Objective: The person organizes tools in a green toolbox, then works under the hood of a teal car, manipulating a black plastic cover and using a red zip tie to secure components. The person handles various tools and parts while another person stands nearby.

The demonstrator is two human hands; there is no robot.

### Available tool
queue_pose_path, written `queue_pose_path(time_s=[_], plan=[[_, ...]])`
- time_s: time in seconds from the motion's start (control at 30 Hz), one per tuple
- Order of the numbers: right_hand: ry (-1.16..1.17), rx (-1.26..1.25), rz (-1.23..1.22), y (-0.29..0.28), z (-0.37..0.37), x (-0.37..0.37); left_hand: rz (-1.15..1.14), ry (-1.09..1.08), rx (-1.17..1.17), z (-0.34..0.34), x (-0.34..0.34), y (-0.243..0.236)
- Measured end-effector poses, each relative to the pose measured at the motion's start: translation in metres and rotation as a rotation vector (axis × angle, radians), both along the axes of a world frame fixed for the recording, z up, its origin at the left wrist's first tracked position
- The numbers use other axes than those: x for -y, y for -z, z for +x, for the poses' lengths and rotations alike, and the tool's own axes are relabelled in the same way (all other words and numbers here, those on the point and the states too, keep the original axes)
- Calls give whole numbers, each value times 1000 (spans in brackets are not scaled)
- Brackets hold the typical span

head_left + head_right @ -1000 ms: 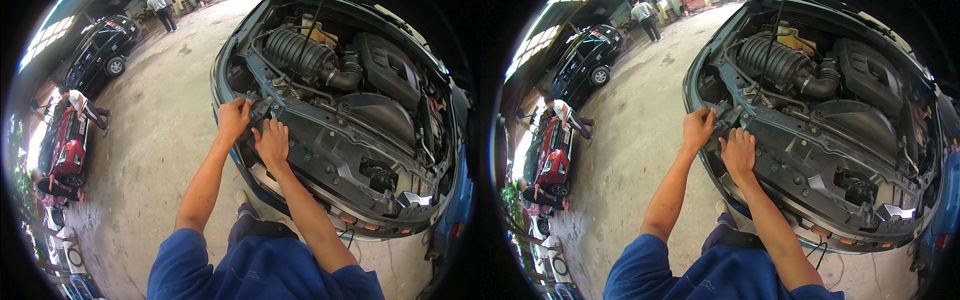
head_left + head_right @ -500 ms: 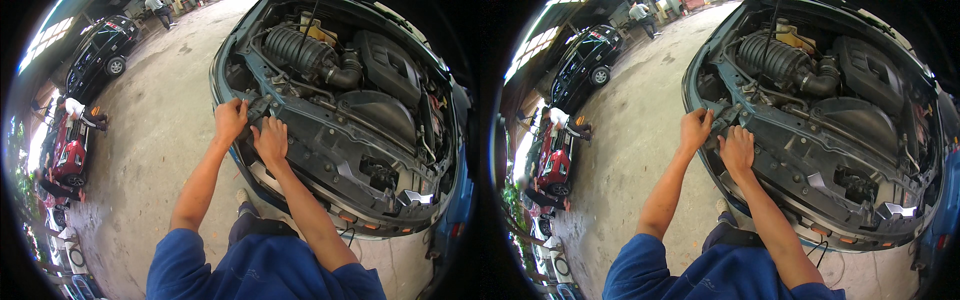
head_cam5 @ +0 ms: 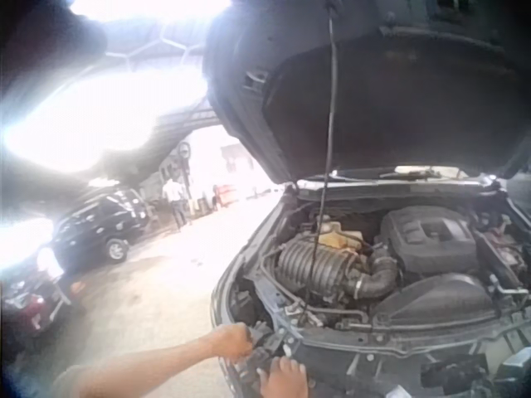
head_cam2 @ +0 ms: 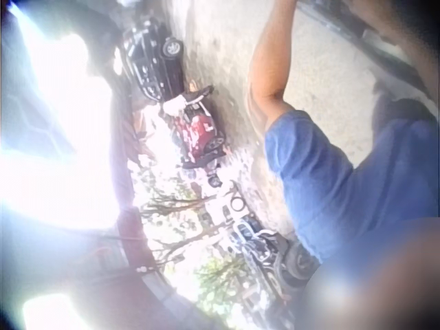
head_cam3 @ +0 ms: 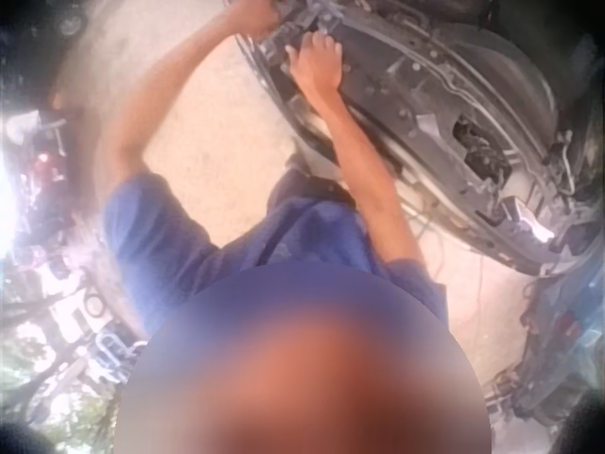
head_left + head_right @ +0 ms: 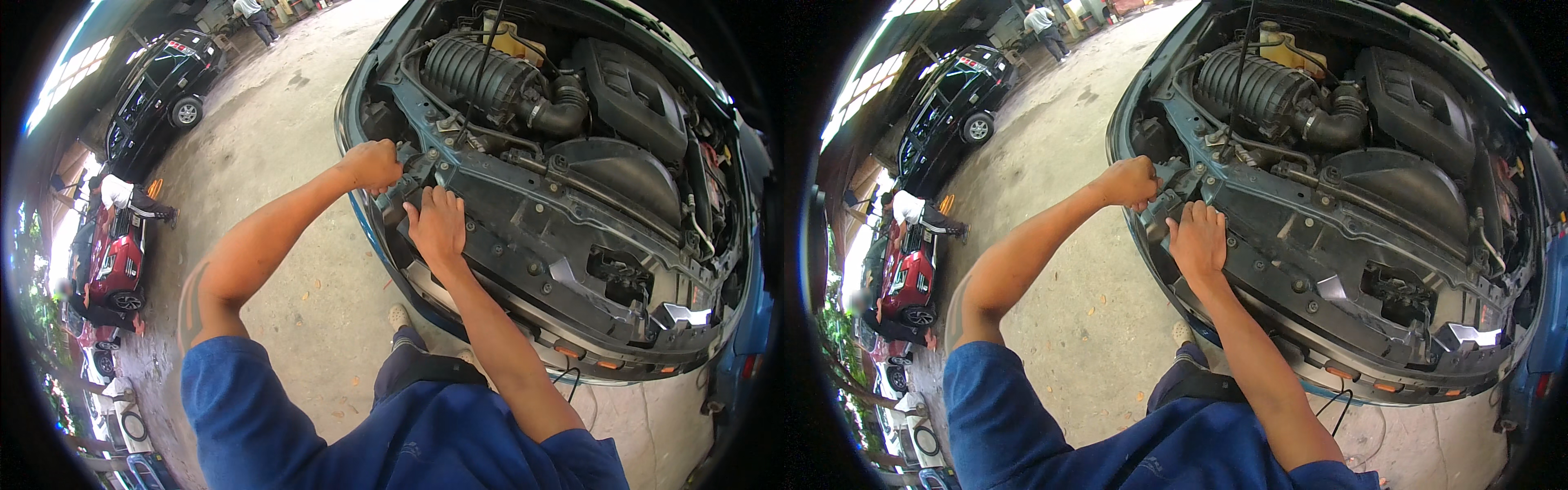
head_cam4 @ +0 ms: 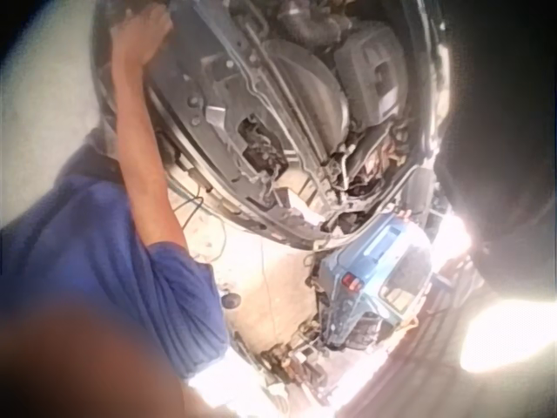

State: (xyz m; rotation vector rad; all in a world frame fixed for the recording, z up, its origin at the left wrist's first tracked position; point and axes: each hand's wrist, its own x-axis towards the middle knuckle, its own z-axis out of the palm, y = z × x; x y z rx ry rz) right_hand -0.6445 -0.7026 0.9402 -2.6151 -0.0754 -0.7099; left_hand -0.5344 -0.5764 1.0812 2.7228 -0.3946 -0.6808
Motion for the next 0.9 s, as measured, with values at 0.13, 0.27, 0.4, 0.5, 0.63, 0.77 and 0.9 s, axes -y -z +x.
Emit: queue_pose_path(time_s=[0.13, 0.27, 0.4, 0.5, 0.63, 0.77, 0.9], plan=[[22, -45, -36, -1, 0, -1, 44, 257, 198, -2, -4, 8], [24, -58, -59, -2, 0, -1, 71, 363, 434, -2, -7, 19], [13, -63, -23, -2, 0, 0, 167, 433, 435, 0, -6, 20], [-4, -62, 8, -3, -1, 0, 201, 584, 433, 5, -12, 13], [7, -50, -11, -4, -1, 0, 224, 1013, 543, 22, -23, 0], [23, -21, -34, -3, 0, -1, 219, 1507, 718, 51, -18, -7], [20, -1, -25, -1, 0, -1, 200, 1628, 728, 58, -15, -11]])
